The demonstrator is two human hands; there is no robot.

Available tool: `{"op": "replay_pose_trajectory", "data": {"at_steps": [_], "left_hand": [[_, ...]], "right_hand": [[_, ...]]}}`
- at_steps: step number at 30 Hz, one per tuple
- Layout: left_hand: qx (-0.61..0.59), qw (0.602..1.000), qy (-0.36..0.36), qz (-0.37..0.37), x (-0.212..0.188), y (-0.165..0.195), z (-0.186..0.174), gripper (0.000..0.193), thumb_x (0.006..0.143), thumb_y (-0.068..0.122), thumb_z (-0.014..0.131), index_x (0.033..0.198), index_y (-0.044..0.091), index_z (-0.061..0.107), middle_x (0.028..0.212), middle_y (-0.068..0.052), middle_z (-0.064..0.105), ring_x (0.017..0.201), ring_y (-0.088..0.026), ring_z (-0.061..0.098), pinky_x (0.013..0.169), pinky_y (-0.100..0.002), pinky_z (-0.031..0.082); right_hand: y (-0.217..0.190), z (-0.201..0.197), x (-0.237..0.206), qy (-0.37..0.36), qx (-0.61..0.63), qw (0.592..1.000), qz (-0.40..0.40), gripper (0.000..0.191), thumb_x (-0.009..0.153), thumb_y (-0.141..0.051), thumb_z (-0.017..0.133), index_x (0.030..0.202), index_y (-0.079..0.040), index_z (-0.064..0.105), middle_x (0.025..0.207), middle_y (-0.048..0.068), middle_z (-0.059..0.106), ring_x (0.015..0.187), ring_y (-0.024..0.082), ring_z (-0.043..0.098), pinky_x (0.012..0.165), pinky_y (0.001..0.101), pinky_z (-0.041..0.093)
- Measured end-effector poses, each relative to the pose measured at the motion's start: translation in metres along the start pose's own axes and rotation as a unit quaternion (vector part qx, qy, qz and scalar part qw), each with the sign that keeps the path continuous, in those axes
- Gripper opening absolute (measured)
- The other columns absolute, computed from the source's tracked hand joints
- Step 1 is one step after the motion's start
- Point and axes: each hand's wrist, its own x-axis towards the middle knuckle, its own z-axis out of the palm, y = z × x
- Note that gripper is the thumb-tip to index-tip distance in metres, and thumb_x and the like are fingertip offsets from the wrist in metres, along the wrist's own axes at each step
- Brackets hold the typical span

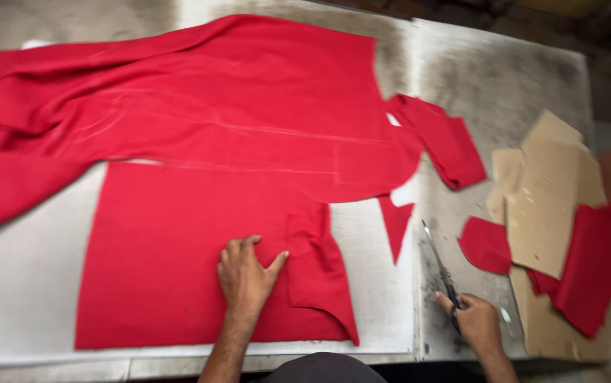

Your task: The person cuts red fabric pieces from a larger sheet using shears, following chalk outlines. The person folds and stacks the cut pieces on the table.

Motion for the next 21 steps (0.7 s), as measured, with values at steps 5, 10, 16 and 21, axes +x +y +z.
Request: {"op": "replay_pose_trajectory", "data": {"at_steps": [5,10,16,21], "left_hand": [[0.050,0.997,-0.045,0.047,-0.011,0.050,0.017,0.047,0.076,0.047,0.084,0.107,0.014,0.072,0.113,-0.011,0.061,0.109,-0.031,0.059,0.090,-0.049,0.052],[-0.072,0.996,-0.042,0.026,-0.024,0.067,0.039,0.070,0.082,0.045,0.078,0.134,0.003,0.060,0.095,-0.011,0.066,0.094,-0.034,0.064,0.088,-0.051,0.051],[0.096,0.992,-0.052,0.058,-0.028,0.074,0.073,0.046,0.083,0.043,0.082,0.097,0.002,0.068,0.103,-0.020,0.067,0.096,-0.041,0.064,0.084,-0.050,0.053],[-0.424,0.904,-0.051,0.022,-0.036,0.077,0.089,0.037,0.095,0.013,0.069,0.126,0.000,0.055,0.120,-0.017,0.068,0.111,-0.025,0.066,0.094,-0.037,0.055]], "right_hand": [[0.047,0.005,-0.019,0.037,0.007,0.998,0.045,0.055,0.072,-0.054,0.085,0.077,0.000,0.074,0.068,0.021,0.068,0.059,0.035,0.064,0.060,0.0440,0.051],[0.050,-0.004,0.000,0.033,0.049,0.996,0.073,0.055,0.073,-0.050,0.089,0.077,0.002,0.074,0.069,0.021,0.070,0.061,0.035,0.066,0.063,0.0437,0.052],[0.040,-0.001,0.022,0.058,0.102,0.992,-0.040,0.045,0.074,-0.025,0.086,0.106,0.004,0.072,0.097,0.024,0.073,0.091,0.038,0.071,0.081,0.0443,0.057],[0.026,0.007,-0.013,0.030,0.074,0.993,-0.092,0.057,0.085,-0.017,0.076,0.133,0.008,0.057,0.128,0.031,0.062,0.119,0.046,0.060,0.102,0.0480,0.049]]}}
